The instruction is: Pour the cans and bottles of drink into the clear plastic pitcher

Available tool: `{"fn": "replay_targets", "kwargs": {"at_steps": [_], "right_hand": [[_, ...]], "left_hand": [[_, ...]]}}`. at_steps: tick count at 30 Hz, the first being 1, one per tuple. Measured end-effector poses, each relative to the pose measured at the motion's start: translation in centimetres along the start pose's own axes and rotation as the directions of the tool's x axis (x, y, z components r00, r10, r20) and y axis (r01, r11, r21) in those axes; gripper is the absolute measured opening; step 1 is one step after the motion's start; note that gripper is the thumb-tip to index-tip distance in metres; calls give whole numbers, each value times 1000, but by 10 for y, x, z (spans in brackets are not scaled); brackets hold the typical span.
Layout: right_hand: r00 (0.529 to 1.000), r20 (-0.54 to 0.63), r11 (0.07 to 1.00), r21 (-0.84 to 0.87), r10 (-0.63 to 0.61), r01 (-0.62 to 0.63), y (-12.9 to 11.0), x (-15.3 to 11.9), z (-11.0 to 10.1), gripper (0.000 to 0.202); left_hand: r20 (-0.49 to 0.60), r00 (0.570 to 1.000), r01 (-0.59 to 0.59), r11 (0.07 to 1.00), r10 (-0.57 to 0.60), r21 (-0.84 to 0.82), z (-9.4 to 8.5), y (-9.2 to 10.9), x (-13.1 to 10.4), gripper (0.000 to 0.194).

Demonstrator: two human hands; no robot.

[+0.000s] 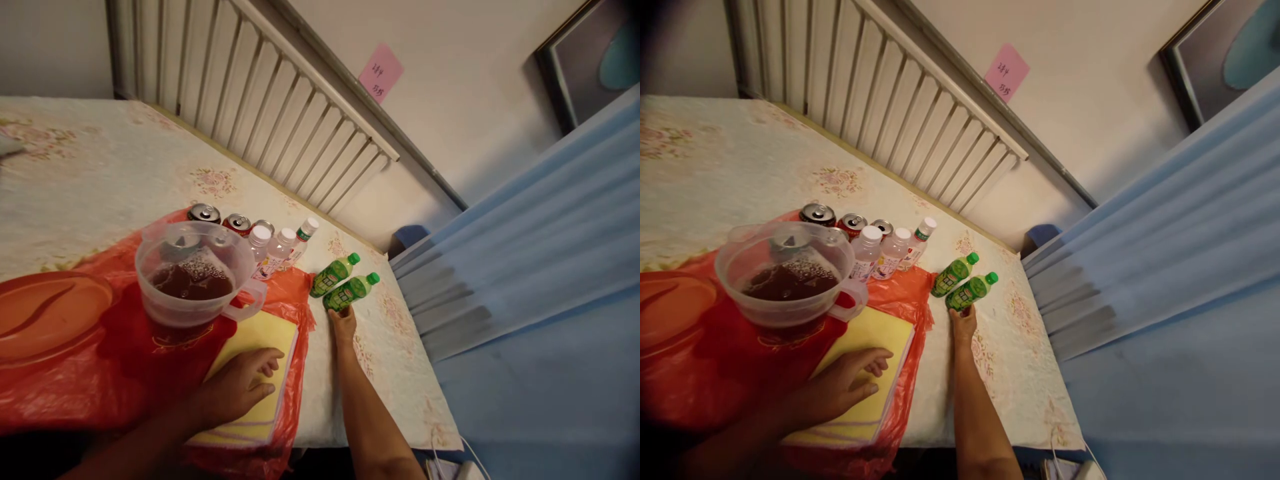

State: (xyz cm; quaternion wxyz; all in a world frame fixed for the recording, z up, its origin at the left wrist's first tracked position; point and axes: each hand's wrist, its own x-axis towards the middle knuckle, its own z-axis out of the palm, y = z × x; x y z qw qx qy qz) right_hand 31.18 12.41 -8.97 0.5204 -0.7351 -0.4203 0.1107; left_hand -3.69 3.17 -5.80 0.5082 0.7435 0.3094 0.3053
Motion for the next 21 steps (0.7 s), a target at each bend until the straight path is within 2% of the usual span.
{"fn": "replay_targets", "kwargs": {"at_steps": [4, 21], "right_hand": [[998, -68, 998, -67, 12, -16, 8, -6, 7, 60], [997, -69, 987, -158, -22, 11, 18, 3, 12, 59]], "left_hand": [[4, 1000, -2, 1000, 2, 18, 1, -2, 0, 48], [30, 999, 31, 999, -32, 21, 1, -2, 0, 46]]}}
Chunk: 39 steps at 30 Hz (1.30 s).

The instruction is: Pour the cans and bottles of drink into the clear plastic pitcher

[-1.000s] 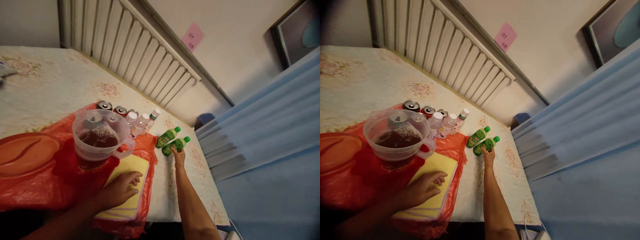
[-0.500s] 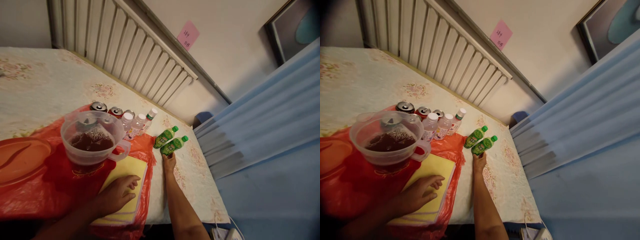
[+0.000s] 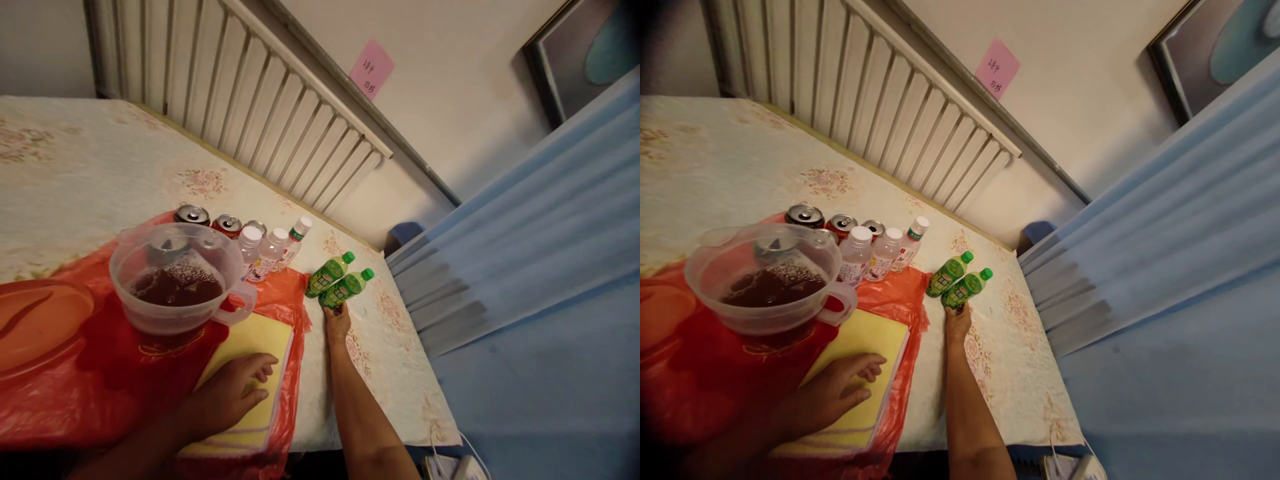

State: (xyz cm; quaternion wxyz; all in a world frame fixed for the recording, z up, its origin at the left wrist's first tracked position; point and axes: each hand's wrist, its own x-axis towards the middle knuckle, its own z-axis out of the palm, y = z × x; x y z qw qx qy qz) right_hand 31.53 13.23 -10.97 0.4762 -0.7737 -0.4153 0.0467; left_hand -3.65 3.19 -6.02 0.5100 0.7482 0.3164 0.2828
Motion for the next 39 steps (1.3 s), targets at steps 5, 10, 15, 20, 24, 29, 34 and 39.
{"fn": "replay_targets", "kwargs": {"at_steps": [5, 10, 15, 20, 24, 29, 34, 39], "right_hand": [[999, -17, 999, -9, -31, 31, 4, 3, 2, 53], [998, -37, 998, -19, -53, 53, 6, 4, 3, 48], [998, -22, 998, -13, -61, 61, 5, 3, 4, 50], [997, -7, 997, -10, -71, 71, 5, 3, 3, 50], [997, 2, 997, -5, -76, 76, 4, 3, 3, 50], [996, 6, 996, -9, -89, 89, 3, 2, 3, 49], [995, 7, 995, -23, -101, 101, 2, 2, 2, 47], [995, 8, 994, -21, -103, 103, 3, 2, 2, 46]], "left_hand": [[2, 1000, 4, 1000, -3, -5, 0, -1, 0, 46], [11, 1000, -5, 1000, 5, -6, 0, -3, 0, 46], [15, 1000, 0, 1000, 0, 13, 1, -6, -1, 46], [12, 1000, -8, 1000, 8, 12, 1, -6, 0, 44], [-3, 1000, -8, 1000, 8, 5, 1, -5, 0, 43], [-5, 1000, -10, 1000, 10, 16, 1, -4, 1, 44], [-10, 1000, -24, 1000, 24, 14, 2, -5, 2, 44], [-29, 999, -30, 999, 31, 19, 3, -7, 1, 43]]}}
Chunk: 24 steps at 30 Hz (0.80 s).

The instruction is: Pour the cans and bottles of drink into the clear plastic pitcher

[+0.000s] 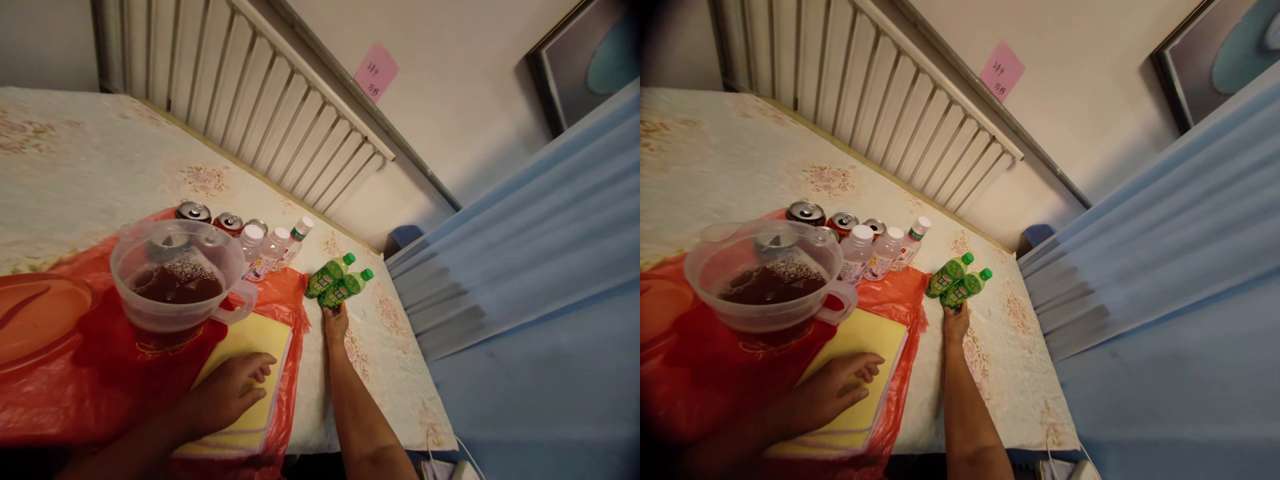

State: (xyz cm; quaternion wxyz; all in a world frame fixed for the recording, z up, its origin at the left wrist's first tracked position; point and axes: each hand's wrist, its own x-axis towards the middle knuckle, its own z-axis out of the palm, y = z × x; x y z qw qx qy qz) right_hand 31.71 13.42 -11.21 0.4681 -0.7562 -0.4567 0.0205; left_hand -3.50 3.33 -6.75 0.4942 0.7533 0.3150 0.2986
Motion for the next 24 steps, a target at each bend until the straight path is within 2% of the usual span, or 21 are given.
{"fn": "replay_targets", "kwargs": {"at_steps": [12, 24], "right_hand": [[999, -46, 1000, -3, 5, -5, 1, 2, 1, 54], [1000, -22, 1000, 25, 16, -16, 1, 1, 1, 55]], "left_hand": [[12, 1000, 6, 1000, -6, 5, -2, 4, 0, 43], [27, 999, 23, 1000, -22, -4, -3, 9, 0, 44]]}}
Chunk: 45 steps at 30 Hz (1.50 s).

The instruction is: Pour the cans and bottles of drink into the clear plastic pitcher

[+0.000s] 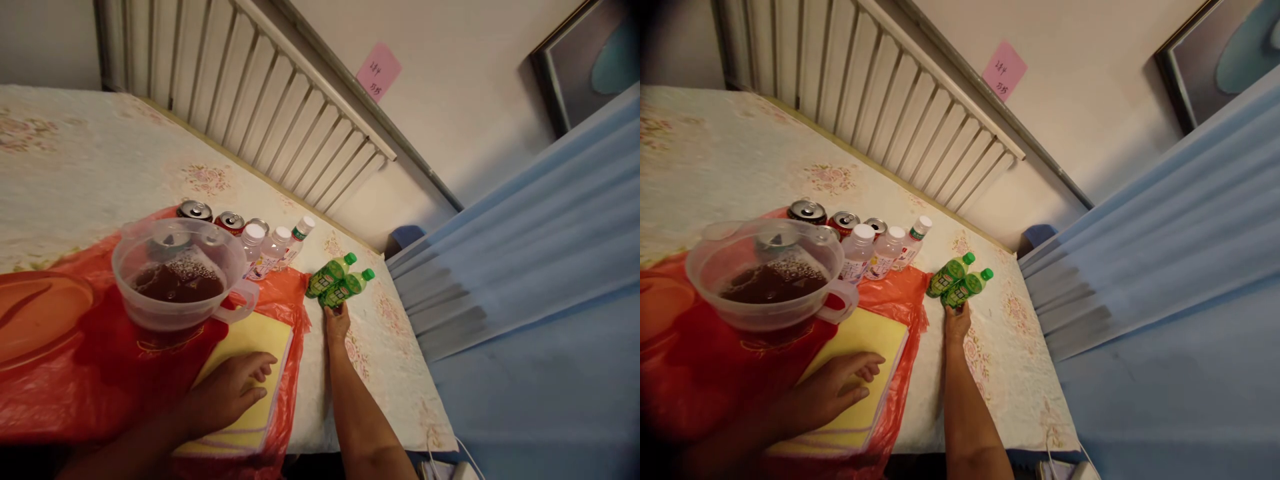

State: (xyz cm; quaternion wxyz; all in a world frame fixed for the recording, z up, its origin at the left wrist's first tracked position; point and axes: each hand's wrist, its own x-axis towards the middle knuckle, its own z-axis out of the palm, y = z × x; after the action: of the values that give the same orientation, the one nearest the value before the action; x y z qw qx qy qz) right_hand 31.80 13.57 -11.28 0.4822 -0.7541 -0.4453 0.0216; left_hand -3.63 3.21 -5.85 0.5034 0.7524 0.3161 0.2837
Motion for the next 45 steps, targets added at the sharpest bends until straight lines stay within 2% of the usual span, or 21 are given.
{"fn": "replay_targets", "kwargs": {"at_steps": [25, 31, 39, 45], "right_hand": [[1000, 22, 1000, -13, -23, 23, -3, -2, -1, 49], [999, 35, 1000, 4, -28, 28, -2, -1, -1, 47], [1000, 11, 1000, -3, -18, 18, -2, -2, -1, 51], [1000, 0, 1000, -12, -1, 1, 0, 0, 0, 54]], "left_hand": [[2, 1000, 31, 1000, -31, -1, -3, 7, 1, 44], [-11, 1000, 19, 1000, -19, -6, -1, 3, 1, 44], [-27, 1000, 4, 1000, -5, -22, 0, 2, 2, 44], [2, 1000, 27, 1000, -27, 5, -2, 4, 2, 44]]}}
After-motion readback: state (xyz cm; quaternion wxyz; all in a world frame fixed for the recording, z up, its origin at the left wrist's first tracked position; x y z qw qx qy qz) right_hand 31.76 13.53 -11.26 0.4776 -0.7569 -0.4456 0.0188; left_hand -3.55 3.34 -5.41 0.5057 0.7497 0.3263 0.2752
